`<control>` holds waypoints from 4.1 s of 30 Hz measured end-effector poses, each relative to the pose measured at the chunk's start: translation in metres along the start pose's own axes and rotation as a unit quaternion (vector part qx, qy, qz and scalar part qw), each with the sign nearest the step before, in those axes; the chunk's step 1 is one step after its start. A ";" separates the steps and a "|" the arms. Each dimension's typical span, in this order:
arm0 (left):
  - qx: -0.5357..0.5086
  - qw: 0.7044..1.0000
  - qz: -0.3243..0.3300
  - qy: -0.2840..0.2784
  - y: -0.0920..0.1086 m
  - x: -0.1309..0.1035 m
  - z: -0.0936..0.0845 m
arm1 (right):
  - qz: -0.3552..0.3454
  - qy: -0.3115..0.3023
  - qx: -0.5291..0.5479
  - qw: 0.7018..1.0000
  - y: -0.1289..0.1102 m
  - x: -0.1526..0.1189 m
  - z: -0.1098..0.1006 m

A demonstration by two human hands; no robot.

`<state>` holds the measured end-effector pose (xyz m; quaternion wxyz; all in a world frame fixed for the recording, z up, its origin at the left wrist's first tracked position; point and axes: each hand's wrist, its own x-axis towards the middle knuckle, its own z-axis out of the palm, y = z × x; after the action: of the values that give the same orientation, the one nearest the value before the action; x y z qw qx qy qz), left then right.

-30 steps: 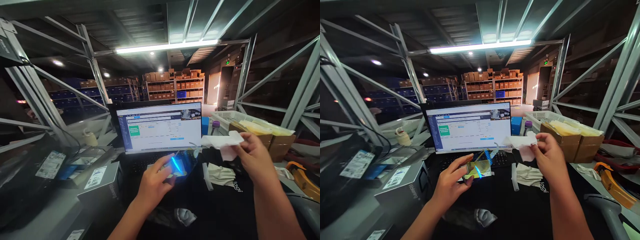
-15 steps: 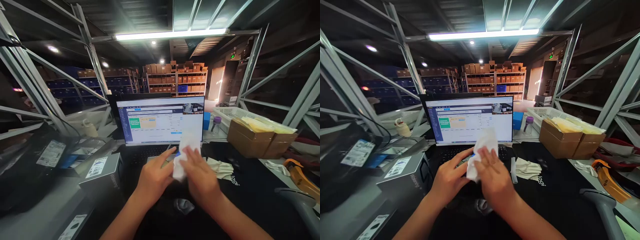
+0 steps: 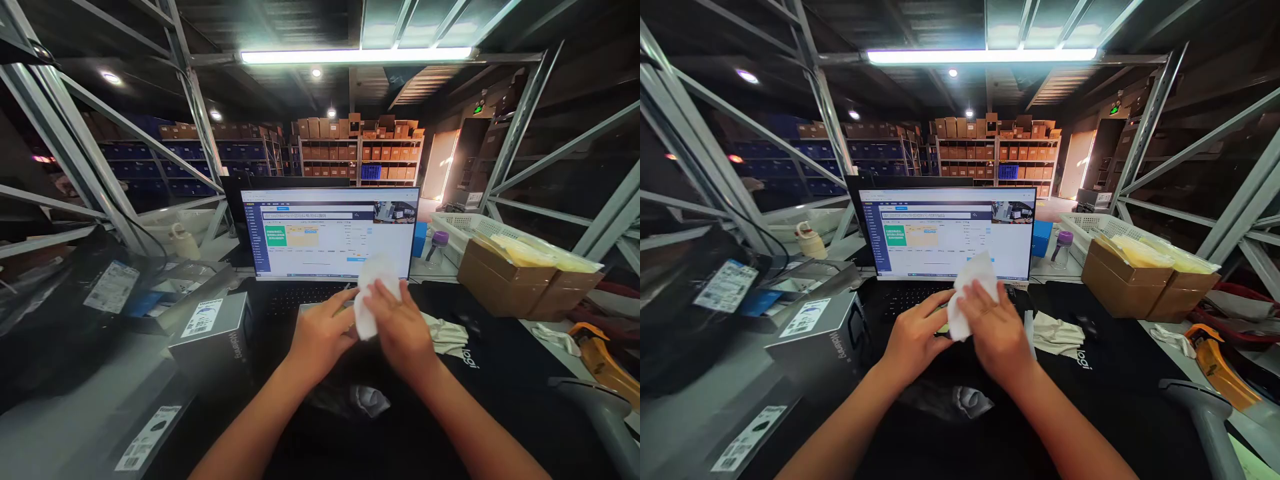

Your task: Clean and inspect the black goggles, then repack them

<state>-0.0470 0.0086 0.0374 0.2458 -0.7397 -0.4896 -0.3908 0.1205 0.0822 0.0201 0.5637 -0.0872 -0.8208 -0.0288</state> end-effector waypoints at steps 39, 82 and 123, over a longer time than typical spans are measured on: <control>0.098 0.988 0.006 0.120 0.021 -0.021 0.013 | 0.470 0.107 0.629 0.609 -0.023 0.020 -0.018; -0.061 0.979 -0.169 -0.100 0.013 -0.005 -0.009 | 0.328 0.010 0.190 0.925 0.021 0.014 -0.027; -0.047 0.948 -0.246 0.198 -0.004 -0.011 0.002 | 0.489 0.182 0.492 0.697 -0.024 0.001 0.029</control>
<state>-0.0525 0.0064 0.0270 0.1997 -0.5147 -0.5787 -0.6003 0.0890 0.0632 0.0112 0.5990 -0.1792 -0.4412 0.6438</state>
